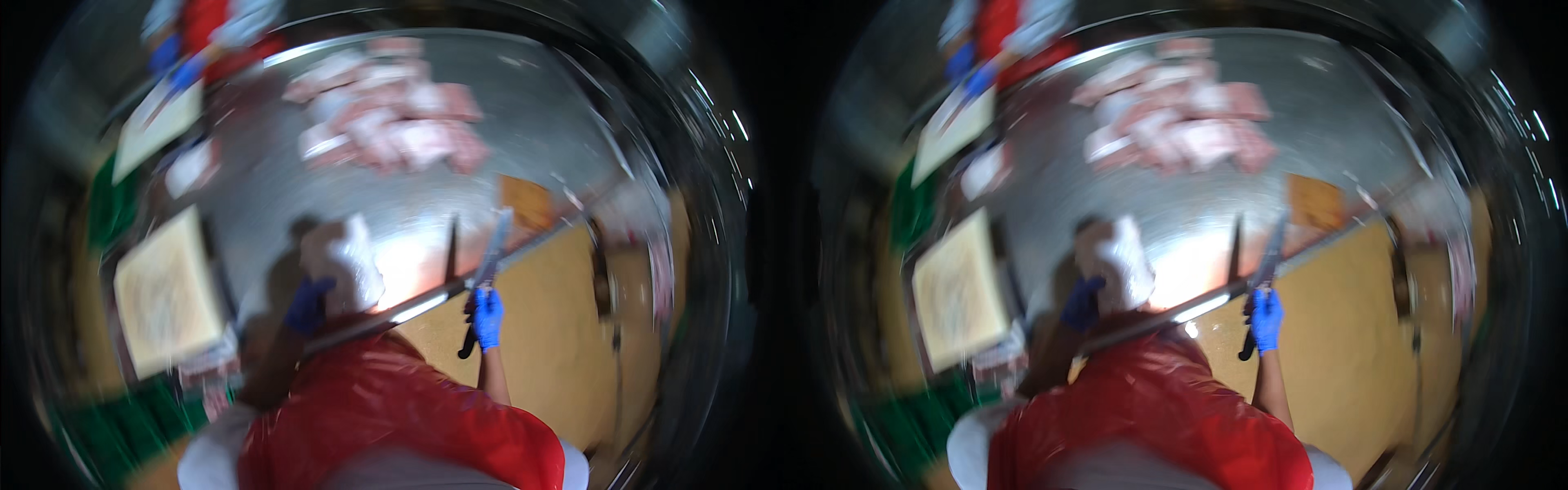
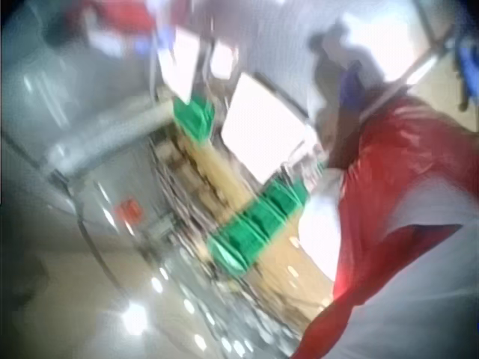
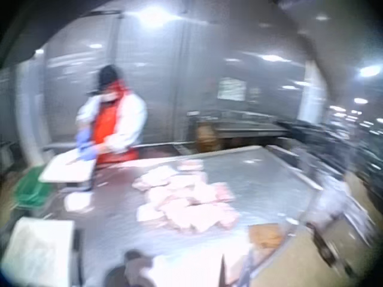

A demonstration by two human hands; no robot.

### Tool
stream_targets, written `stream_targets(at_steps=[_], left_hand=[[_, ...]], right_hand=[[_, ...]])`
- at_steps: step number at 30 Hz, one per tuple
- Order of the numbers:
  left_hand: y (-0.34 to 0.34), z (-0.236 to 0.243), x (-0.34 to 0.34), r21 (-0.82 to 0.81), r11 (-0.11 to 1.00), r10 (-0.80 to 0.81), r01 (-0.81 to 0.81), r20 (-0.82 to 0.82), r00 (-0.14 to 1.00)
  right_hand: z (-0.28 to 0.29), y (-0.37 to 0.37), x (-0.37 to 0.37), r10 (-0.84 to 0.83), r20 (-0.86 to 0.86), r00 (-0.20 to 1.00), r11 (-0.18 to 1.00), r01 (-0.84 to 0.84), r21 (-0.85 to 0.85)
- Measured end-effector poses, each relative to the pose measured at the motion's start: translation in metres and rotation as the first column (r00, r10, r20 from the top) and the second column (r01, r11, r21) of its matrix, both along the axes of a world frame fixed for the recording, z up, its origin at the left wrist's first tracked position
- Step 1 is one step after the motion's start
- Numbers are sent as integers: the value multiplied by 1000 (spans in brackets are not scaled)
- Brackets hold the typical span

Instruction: The person cuts raw meat into smaller pieces using a knife on a cutting board. The cut pieces are placed into a green plastic crate. The person wears blue gloves and a red apron while working at a stainless steel table.

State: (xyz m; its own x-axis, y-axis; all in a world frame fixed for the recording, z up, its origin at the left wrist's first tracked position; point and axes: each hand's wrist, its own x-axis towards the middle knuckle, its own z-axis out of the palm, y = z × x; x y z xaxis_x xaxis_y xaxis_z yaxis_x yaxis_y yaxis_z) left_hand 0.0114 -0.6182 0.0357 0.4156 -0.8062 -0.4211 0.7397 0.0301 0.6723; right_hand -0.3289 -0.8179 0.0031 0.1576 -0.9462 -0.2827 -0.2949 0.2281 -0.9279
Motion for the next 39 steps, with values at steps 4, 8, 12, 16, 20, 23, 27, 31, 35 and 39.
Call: stream_targets(at_steps=[4,8,12,16,20,23,27,31,35,39], left_hand=[[116,145,36,-161,961,265,-225,305,915],[220,151,98,-145,910,406,-389,114,907],[320,111,126,223,859,382,-461,319,867],[394,100,69,358,562,158,-746,838,522],[390,70,17,-141,430,41,-892,990,-137],[354,58,14,-296,440,13,-848,946,-323],[334,69,27,-160,300,-30,-940,984,-177],[327,58,36,-91,274,-59,-957,992,-111],[323,46,37,-98,264,-57,-960,992,-117],[332,46,34,-69,310,-15,-948,997,-77]], right_hand=[[21,4,33,335,51,941,920,-315,-233],[73,49,127,556,182,811,829,-556,-60],[121,129,226,730,202,654,683,-712,-164],[160,201,260,848,53,527,523,-818,-240],[151,257,291,828,-467,312,34,-858,-513],[158,303,328,719,-679,146,-315,-803,-506],[178,365,377,679,-728,92,-435,-749,-500],[186,384,393,619,-784,38,-525,-722,-450],[178,337,369,465,-881,-93,-590,-774,-229],[200,236,327,244,-929,-279,-591,-802,86]])
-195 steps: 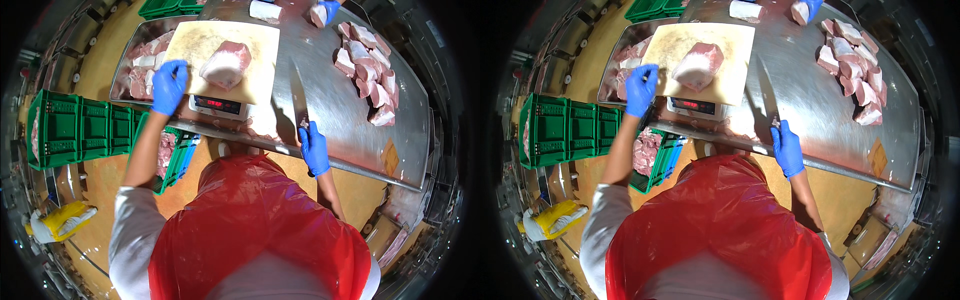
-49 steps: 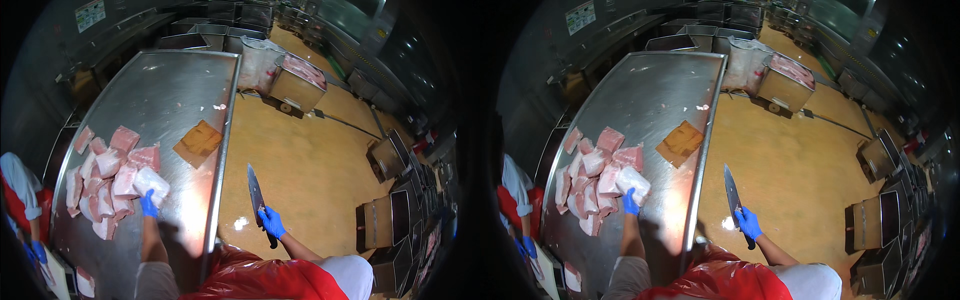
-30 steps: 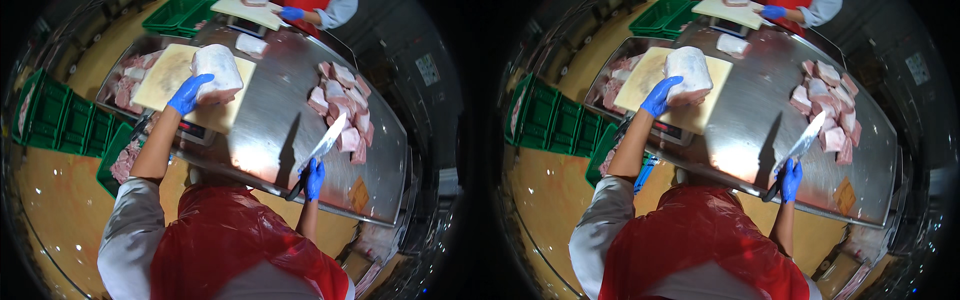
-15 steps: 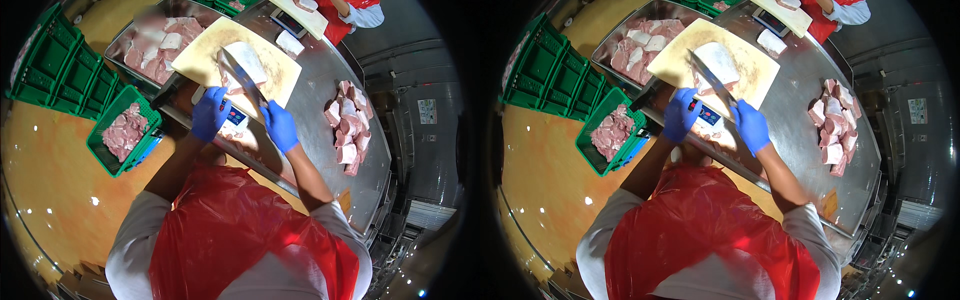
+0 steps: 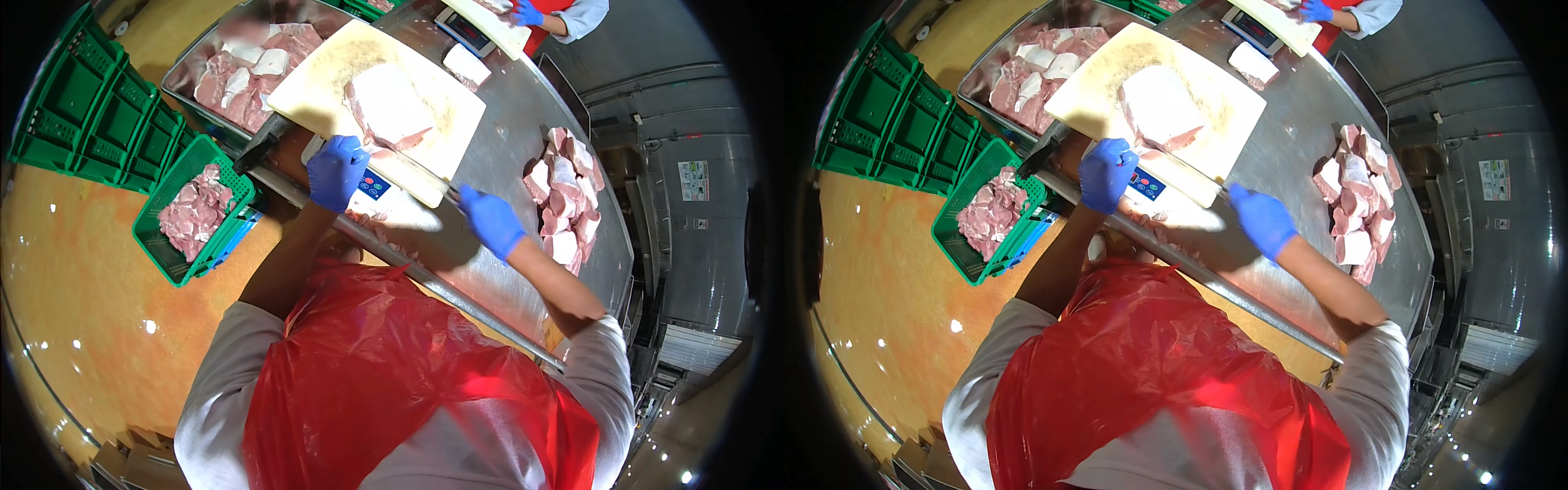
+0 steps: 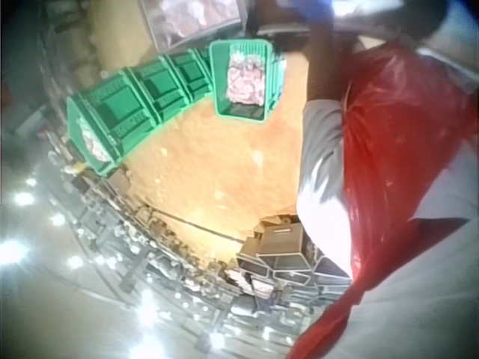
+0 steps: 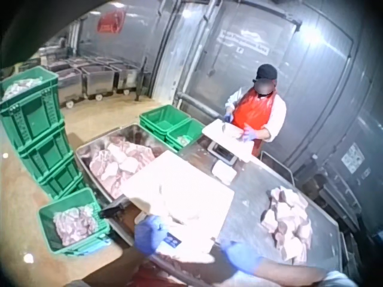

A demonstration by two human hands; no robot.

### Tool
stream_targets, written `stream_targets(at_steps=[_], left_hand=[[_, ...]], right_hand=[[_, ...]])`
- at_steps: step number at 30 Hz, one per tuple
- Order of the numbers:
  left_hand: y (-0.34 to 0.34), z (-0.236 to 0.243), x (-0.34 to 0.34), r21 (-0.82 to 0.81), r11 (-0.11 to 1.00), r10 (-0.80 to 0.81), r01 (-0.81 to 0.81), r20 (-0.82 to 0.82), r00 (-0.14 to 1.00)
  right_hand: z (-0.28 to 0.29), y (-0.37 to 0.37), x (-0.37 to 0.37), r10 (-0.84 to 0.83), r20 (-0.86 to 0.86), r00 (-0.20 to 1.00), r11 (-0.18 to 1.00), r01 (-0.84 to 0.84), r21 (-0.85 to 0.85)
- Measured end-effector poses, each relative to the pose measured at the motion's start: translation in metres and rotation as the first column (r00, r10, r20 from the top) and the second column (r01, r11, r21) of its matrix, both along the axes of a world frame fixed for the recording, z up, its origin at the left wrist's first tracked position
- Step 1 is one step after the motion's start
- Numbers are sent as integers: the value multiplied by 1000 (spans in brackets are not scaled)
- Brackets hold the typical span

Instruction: The person cuts raw meat into smaller pieces using a knife on a cutting board. The cut pieces are placed into a green plastic crate. The person wears blue gloves and a red apron while working at a stainless steel table.

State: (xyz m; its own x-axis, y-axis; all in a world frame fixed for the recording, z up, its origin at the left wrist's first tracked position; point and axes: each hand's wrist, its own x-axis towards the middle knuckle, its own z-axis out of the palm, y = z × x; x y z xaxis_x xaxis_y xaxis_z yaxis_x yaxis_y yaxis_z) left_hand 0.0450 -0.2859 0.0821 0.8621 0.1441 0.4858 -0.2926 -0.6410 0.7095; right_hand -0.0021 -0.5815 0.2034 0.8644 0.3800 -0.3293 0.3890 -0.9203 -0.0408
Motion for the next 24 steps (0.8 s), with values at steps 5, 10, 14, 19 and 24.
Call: stream_targets(at_steps=[5,10,14,19,24], left_hand=[[8,13,-14,-202,974,90,-106,-87,992],[-20,27,-17,-165,986,49,-16,196,979],[-28,1,-7,135,991,-45,23,165,985],[-24,4,-10,52,993,-113,108,94,989],[19,-2,-31,-176,984,20,-12,40,999]], right_hand=[[59,-38,-29,0,132,991,1000,3,-20],[20,-1,-29,-172,341,924,918,24,397],[-6,73,6,-146,322,936,906,-4,423],[-14,96,37,-36,252,967,958,-39,285],[9,13,3,34,214,976,984,-70,164]])
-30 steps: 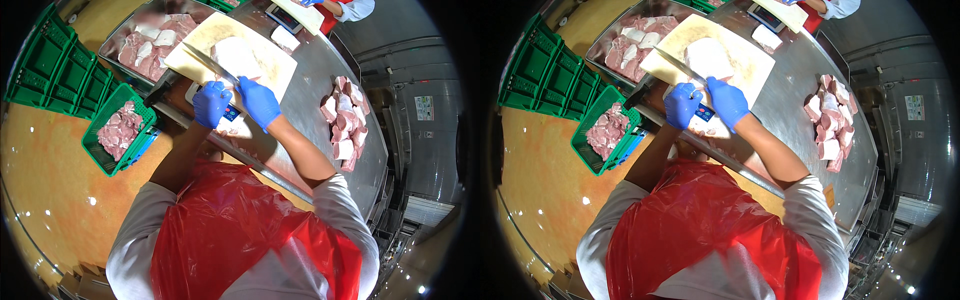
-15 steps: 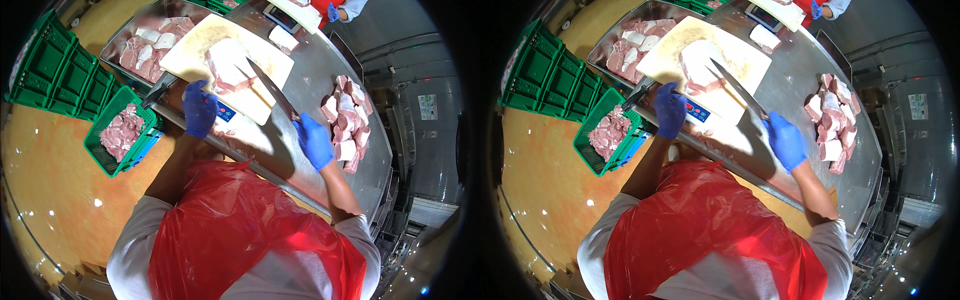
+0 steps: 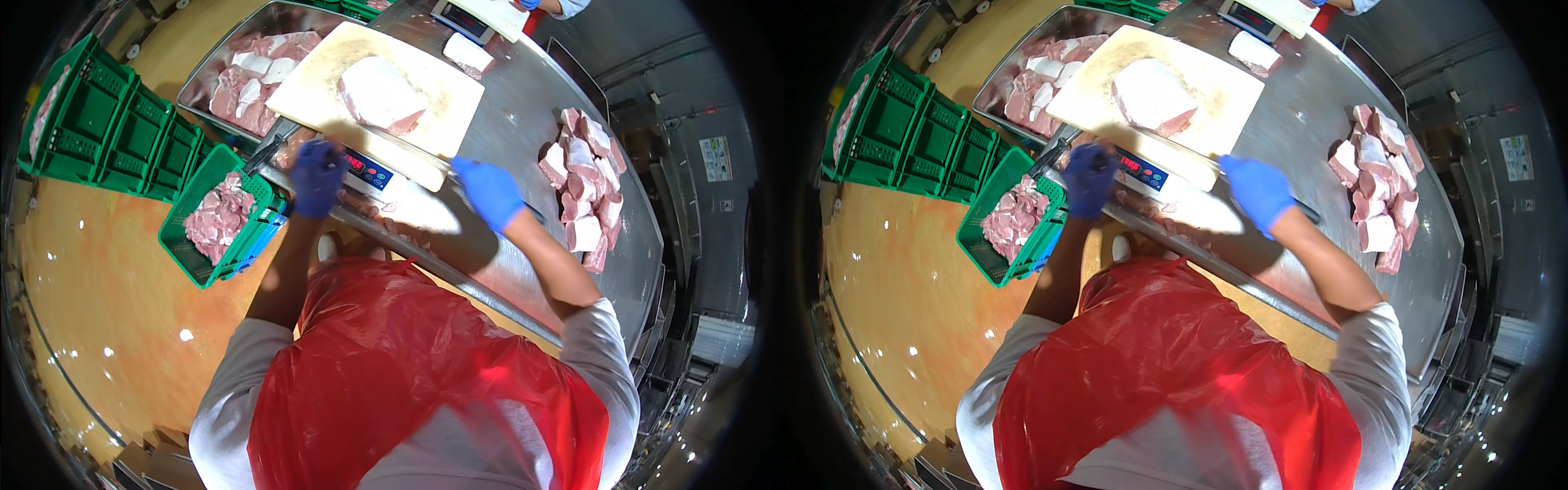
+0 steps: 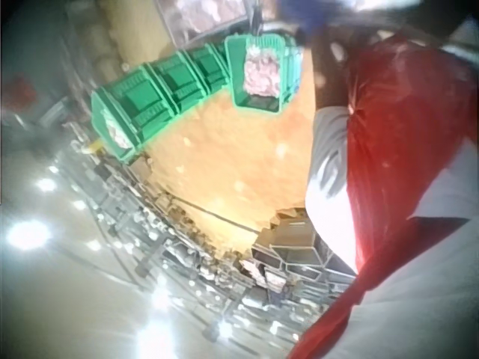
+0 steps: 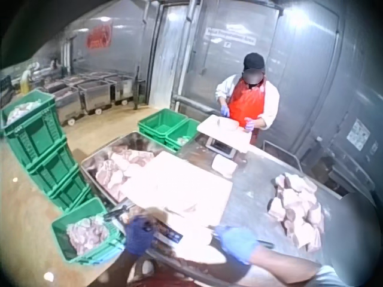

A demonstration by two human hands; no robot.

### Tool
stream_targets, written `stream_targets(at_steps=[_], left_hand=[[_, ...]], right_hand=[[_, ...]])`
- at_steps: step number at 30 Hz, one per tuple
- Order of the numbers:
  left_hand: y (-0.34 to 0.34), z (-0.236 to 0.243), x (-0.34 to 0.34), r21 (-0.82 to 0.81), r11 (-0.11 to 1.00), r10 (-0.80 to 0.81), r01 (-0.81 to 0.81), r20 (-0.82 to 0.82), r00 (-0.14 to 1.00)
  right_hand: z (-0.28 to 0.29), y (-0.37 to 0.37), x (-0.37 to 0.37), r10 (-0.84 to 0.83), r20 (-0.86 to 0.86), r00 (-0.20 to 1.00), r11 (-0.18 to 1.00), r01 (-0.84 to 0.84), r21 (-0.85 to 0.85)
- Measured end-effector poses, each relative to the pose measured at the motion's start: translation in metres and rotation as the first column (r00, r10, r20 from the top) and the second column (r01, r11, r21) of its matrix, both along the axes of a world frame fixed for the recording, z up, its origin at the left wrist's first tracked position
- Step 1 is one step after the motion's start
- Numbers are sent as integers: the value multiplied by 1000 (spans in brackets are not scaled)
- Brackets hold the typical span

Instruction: The person cuts raw meat into smaller pieces using a knife on a cutting board. The cut pieces are placed into a green plastic crate. The person wears blue gloves and a red apron while working at a stainless steel table.

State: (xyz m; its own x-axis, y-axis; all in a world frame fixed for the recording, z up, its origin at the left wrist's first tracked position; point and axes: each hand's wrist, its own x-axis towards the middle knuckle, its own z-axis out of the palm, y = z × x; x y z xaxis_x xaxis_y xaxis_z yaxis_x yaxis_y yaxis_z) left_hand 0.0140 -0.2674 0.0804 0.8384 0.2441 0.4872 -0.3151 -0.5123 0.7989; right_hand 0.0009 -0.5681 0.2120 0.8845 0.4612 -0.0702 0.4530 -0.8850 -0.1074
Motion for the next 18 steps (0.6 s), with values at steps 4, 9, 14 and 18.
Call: stream_targets(at_steps=[4,9,14,18], left_hand=[[128,-33,-18,-140,968,244,-210,302,922],[240,-7,-15,726,606,504,324,-666,550],[63,65,102,423,901,29,97,-282,959],[-41,84,154,470,862,83,187,-495,865]], right_hand=[[2,-76,-30,-71,-54,996,995,75,71],[-23,-73,-38,-391,-213,895,704,441,557],[-18,4,-17,-431,-315,846,378,486,788],[-12,18,-14,-347,-247,905,379,376,846]])
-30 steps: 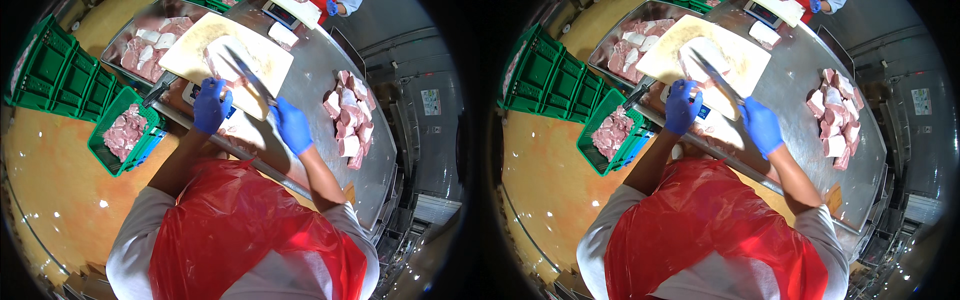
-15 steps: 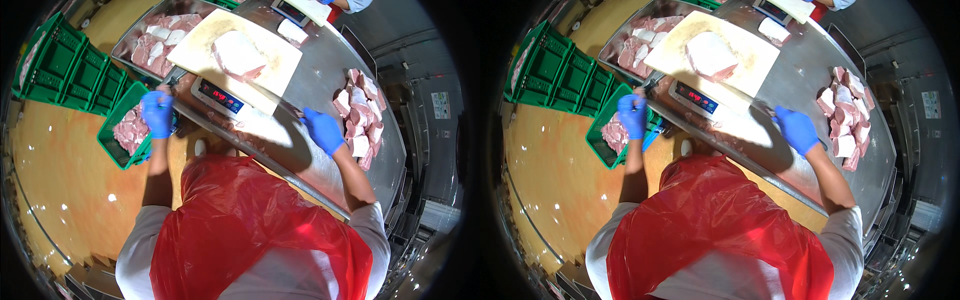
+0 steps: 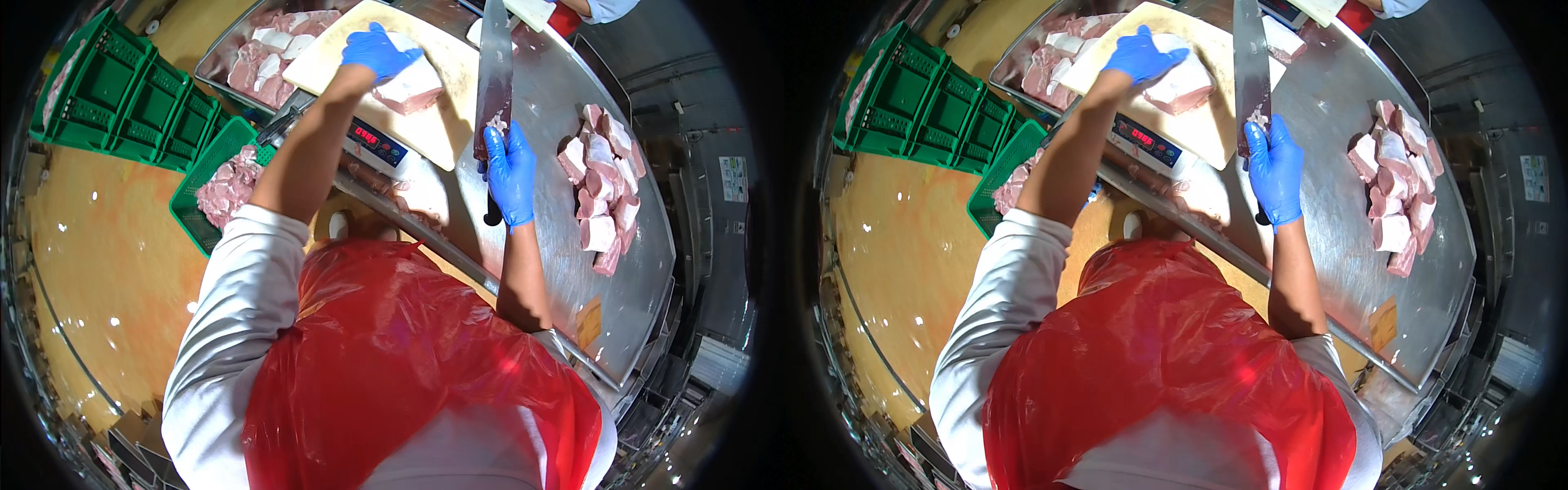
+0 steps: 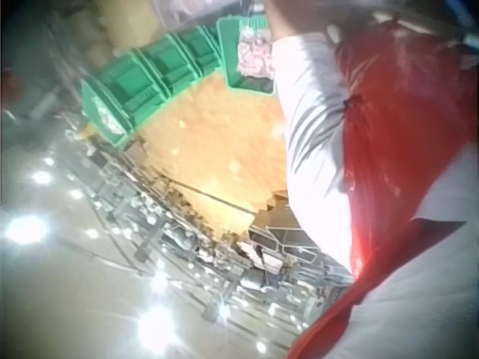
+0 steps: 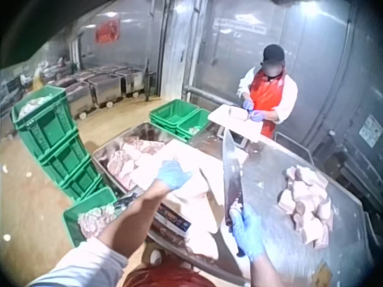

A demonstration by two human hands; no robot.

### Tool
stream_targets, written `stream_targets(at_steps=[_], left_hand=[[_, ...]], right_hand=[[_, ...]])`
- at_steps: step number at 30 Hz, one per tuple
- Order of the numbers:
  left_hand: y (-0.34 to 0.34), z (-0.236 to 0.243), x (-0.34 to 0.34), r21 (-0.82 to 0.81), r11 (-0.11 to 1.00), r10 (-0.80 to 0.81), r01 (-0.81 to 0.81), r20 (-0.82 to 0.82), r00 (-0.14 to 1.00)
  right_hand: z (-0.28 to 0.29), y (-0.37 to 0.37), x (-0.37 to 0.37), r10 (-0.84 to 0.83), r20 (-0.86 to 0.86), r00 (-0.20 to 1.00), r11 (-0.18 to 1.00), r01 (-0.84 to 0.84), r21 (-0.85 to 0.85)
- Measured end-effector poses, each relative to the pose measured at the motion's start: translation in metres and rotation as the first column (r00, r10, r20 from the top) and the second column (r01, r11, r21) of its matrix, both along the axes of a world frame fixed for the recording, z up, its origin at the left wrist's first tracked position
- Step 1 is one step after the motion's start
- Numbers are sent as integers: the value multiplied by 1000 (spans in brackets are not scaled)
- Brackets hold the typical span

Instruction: The person cuts raw meat into smaller pieces using a knife on a cutting board. The cut pieces are placed into a green plastic crate. The person wears blue gloves and a red apron while working at a stainless steel table.

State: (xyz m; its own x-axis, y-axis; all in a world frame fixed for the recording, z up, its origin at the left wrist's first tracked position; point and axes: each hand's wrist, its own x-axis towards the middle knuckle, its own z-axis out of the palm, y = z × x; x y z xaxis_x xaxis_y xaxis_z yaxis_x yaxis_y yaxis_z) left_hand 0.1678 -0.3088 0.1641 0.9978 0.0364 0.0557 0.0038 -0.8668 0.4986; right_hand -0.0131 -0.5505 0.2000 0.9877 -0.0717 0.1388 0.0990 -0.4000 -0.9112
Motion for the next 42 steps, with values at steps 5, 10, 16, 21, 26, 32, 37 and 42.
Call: stream_targets(at_steps=[5,10,16,21,26,32,37,42], left_hand=[[-62,19,-7,274,956,140,-102,-124,982],[-44,32,6,213,705,-640,676,-220,736],[-30,15,-60,131,399,-914,908,141,381],[-1,-22,-129,76,943,-293,325,652,699],[-12,-64,-129,-211,944,-71,252,618,783],[22,-74,-121,-429,881,-2,200,418,908],[-6,-54,-132,-508,854,260,109,600,756],[4,-82,-125,-337,928,91,161,622,778]], right_hand=[[-11,-24,-19,-86,-73,994,996,87,7],[-24,-36,-28,-140,-183,973,988,151,47],[-38,-60,-34,-267,-64,962,957,256,-135],[-47,-57,-45,-225,-86,970,966,211,-151],[-43,-13,-22,14,89,996,895,27,-445],[-23,41,16,226,129,966,762,-93,-641],[-18,81,54,295,154,943,754,-131,-643],[-15,94,68,419,64,906,598,-223,-770]])
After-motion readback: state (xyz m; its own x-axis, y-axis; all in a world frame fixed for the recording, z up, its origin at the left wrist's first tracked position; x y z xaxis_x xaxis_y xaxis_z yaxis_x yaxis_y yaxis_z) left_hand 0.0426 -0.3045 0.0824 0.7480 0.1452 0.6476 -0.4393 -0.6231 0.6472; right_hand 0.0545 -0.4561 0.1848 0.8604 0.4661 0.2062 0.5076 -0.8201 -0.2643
